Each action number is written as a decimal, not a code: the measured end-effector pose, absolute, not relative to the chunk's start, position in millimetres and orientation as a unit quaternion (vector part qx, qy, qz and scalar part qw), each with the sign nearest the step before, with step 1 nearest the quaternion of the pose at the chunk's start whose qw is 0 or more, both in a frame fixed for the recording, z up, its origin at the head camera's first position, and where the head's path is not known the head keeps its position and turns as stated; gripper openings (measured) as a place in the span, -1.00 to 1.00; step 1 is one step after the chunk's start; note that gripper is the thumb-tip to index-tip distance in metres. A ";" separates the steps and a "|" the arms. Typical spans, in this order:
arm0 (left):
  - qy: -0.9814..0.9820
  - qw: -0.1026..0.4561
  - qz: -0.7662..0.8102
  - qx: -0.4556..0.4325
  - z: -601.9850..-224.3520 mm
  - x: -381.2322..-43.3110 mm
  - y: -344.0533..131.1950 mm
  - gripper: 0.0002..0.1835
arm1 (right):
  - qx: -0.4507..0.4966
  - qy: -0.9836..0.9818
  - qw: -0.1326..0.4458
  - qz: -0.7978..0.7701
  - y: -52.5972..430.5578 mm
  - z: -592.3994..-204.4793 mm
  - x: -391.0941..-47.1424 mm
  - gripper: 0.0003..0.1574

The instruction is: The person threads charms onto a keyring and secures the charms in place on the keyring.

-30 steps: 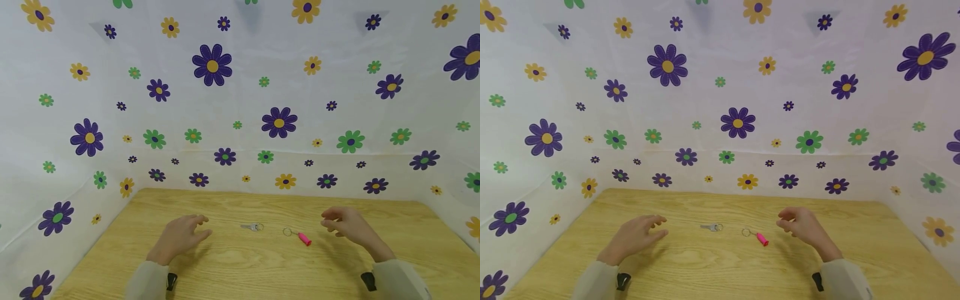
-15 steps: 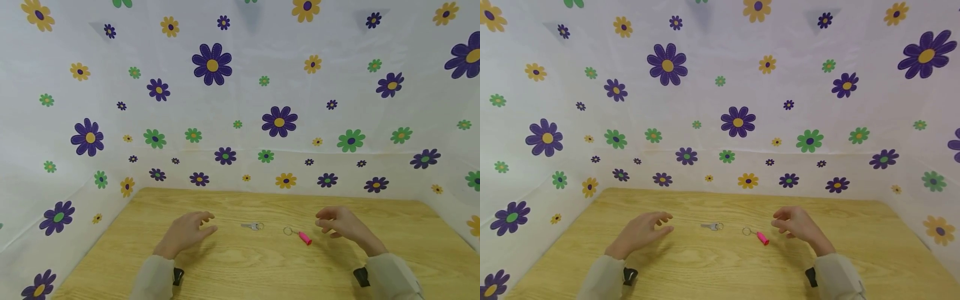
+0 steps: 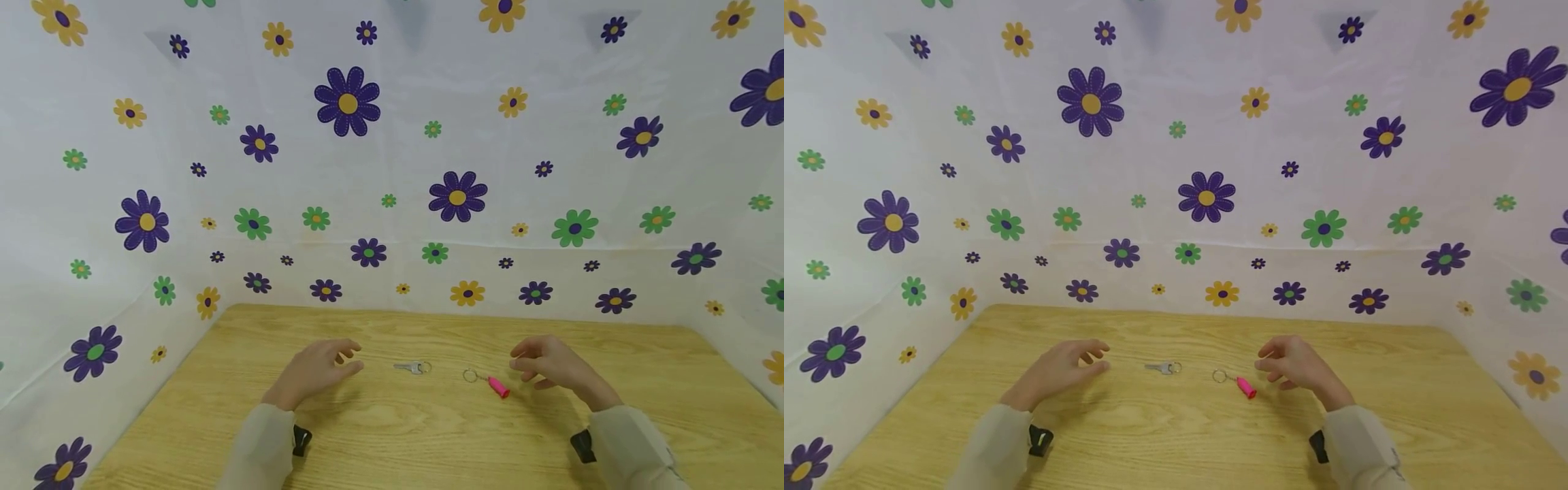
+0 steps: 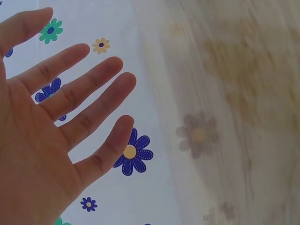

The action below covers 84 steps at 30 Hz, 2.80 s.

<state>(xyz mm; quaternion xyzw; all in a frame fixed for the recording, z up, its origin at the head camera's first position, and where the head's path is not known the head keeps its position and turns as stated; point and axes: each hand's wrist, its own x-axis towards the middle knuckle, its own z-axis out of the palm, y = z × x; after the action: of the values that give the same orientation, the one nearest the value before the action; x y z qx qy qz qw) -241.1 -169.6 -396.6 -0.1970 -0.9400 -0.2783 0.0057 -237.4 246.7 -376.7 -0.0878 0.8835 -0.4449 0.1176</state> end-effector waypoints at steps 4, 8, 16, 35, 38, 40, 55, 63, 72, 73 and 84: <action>-0.936 0.000 -0.287 -0.204 -396.8 -244.4 -166.4 -0.56 | -0.080 0.885 0.125 -0.442 243.7 -378.9 -239.4 -0.54; -0.930 -0.011 -0.301 -0.210 -396.3 -246.0 -164.0 -0.56 | -0.075 0.886 0.125 -0.439 240.5 -379.7 -240.5 -0.55; -0.924 -0.031 -0.320 -0.205 -399.0 -250.4 -158.6 -0.56 | -0.075 0.885 0.132 -0.441 236.5 -381.4 -242.1 -0.57; -0.920 -0.073 -0.329 -0.200 -407.4 -268.0 -144.0 -0.54 | -0.071 0.878 0.147 -0.450 231.4 -386.3 -246.0 -0.60; -0.917 -0.080 -0.336 -0.198 -407.5 -268.7 -140.9 -0.54 | -0.067 0.878 0.151 -0.450 230.8 -386.5 -246.2 -0.60; -0.916 -0.085 -0.338 -0.197 -407.2 -269.1 -138.9 -0.53 | -0.062 0.877 0.153 -0.452 230.0 -387.0 -246.7 -0.60; -0.911 -0.105 -0.340 -0.209 -408.4 -278.2 -123.7 -0.51 | -0.051 0.884 0.162 -0.435 225.4 -391.5 -249.9 -0.62; -0.907 -0.113 -0.342 -0.218 -410.2 -283.2 -118.7 -0.51 | -0.050 0.886 0.168 -0.429 221.7 -391.7 -251.4 -0.63; -0.901 -0.131 -0.352 -0.219 -411.0 -287.8 -108.7 -0.52 | -0.048 0.887 0.178 -0.424 218.4 -394.5 -252.9 -0.67; -0.900 -0.135 -0.353 -0.218 -410.3 -288.0 -107.4 -0.51 | -0.045 0.885 0.180 -0.426 218.0 -394.4 -252.7 -0.67; -0.873 -0.184 -0.391 -0.225 -409.8 -292.1 -99.3 -0.50 | -0.050 0.876 0.192 -0.439 214.6 -393.9 -251.5 -0.69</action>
<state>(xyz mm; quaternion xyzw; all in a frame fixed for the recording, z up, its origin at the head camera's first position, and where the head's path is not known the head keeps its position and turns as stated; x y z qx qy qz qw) -292.1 -99.3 -409.8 -0.2254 -0.8734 -0.3905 -0.1839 -251.5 214.6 -393.9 -0.0504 0.8765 -0.4386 0.1921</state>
